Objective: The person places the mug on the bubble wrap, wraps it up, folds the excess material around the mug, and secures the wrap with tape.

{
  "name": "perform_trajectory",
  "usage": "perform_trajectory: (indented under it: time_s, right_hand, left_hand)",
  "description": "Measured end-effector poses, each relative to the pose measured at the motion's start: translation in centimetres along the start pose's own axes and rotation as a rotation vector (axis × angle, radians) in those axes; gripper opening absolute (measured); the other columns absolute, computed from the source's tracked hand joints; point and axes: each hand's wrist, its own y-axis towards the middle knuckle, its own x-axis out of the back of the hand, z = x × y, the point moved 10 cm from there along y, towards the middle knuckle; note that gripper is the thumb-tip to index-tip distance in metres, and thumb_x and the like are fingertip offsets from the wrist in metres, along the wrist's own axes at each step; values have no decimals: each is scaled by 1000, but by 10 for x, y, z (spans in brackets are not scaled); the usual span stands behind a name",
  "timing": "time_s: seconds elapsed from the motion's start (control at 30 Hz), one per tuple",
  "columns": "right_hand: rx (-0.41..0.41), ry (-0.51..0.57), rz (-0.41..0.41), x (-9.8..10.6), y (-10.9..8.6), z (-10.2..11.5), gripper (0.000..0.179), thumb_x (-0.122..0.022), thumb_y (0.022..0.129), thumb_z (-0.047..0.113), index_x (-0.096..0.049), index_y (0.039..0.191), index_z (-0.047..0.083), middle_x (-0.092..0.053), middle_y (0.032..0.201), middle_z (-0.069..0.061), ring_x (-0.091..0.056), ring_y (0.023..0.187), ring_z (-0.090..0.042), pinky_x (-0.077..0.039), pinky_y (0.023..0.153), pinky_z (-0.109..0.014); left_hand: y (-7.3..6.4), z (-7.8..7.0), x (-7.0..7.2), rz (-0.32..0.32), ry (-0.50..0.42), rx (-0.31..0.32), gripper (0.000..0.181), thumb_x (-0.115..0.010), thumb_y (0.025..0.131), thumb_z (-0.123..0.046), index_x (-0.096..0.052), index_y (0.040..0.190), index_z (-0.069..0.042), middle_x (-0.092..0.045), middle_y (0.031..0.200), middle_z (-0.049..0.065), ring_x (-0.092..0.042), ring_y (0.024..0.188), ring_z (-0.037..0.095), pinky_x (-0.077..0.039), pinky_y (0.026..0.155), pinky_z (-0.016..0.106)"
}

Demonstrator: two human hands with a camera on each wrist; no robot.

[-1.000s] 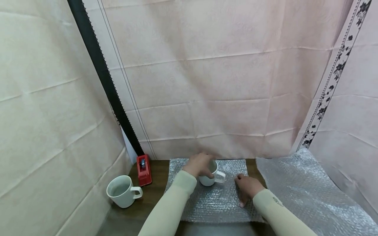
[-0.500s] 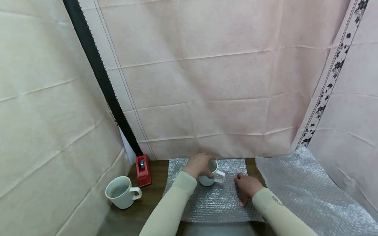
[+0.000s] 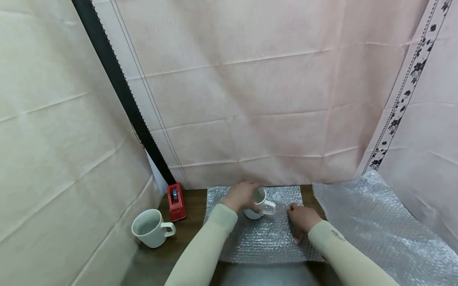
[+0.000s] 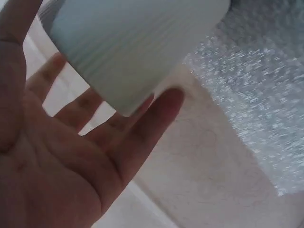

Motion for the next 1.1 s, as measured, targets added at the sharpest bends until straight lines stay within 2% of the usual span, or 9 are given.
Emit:
perform_trajectory:
  time_s: [0.17, 0.23, 0.33, 0.43, 0.53, 0.67, 0.8, 0.93, 1.1]
  right_hand:
    - [-7, -5, 12, 2, 2, -2, 104, -113, 67, 23, -61, 152, -9, -62, 147, -29, -74, 116, -43, -64, 102, -62]
    - [-12, -9, 11, 4, 4, -2, 104, -113, 68, 24, -61, 152, -8, -62, 149, -29, -73, 120, -45, -64, 104, -63]
    - [-12, -13, 10, 5, 7, 0, 104, -113, 68, 25, -61, 153, -8, -61, 152, -30, -73, 123, -47, -63, 105, -63]
    - [-18, -2, 18, 1, 8, -1, 104, -113, 68, 24, -61, 152, -8, -61, 152, -30, -73, 124, -48, -63, 106, -63]
    - [-22, 11, 21, -2, 6, -3, 105, -113, 67, 24, -61, 152, -8, -61, 152, -31, -72, 124, -50, -62, 108, -64]
    - [-20, 23, 19, -4, 3, -3, 107, -113, 66, 24, -60, 153, -8, -59, 155, -32, -71, 127, -53, -61, 110, -65]
    - [-24, 52, 30, -4, 1, -2, 106, -112, 67, 22, -59, 154, -7, -58, 157, -32, -70, 128, -54, -60, 111, -66]
    - [-50, 80, 53, -7, 1, -2, 107, -111, 68, 21, -57, 156, -8, -54, 162, -33, -65, 139, -55, -55, 118, -67]
    - [-75, 109, 61, -4, -1, -3, 110, -111, 69, 19, -54, 159, -9, -49, 169, -34, -54, 154, -57, -49, 124, -70]
  left_hand:
    - [-13, 26, 10, -27, -163, 22, 113, -110, 71, -44, -54, 168, -35, -56, 173, 7, -61, 153, 35, -58, 117, 64]
    - [-21, 43, 18, -43, -188, 53, 112, -111, 69, -41, -56, 166, -33, -57, 171, 8, -63, 150, 37, -58, 115, 65]
    - [-38, 72, 22, -34, -166, 135, 114, -112, 69, -37, -54, 168, -30, -58, 171, 9, -64, 150, 39, -57, 115, 68]
    - [-55, 98, 12, 11, -136, 208, 116, -112, 71, -32, -52, 170, -22, -59, 171, 12, -61, 154, 42, -55, 118, 71]
    - [-70, 114, -10, 89, -133, 257, 112, -112, 71, -27, -55, 167, -16, -61, 169, 14, -59, 156, 42, -52, 123, 70]
    - [-85, 123, -41, 186, -182, 281, 104, -113, 66, -18, -66, 158, -15, -63, 167, 14, -57, 158, 42, -48, 126, 71]
    - [-90, 125, -61, 215, -174, 266, 101, -113, 63, -15, -70, 154, -19, -63, 167, 14, -56, 158, 45, -49, 123, 75]
    - [-92, 127, -71, 193, -96, 261, 103, -114, 62, -19, -70, 155, -24, -59, 171, 14, -55, 159, 45, -51, 119, 77]
    - [-94, 126, -74, 182, -89, 276, 104, -113, 63, -20, -69, 157, -26, -55, 174, 14, -52, 161, 45, -51, 120, 76]
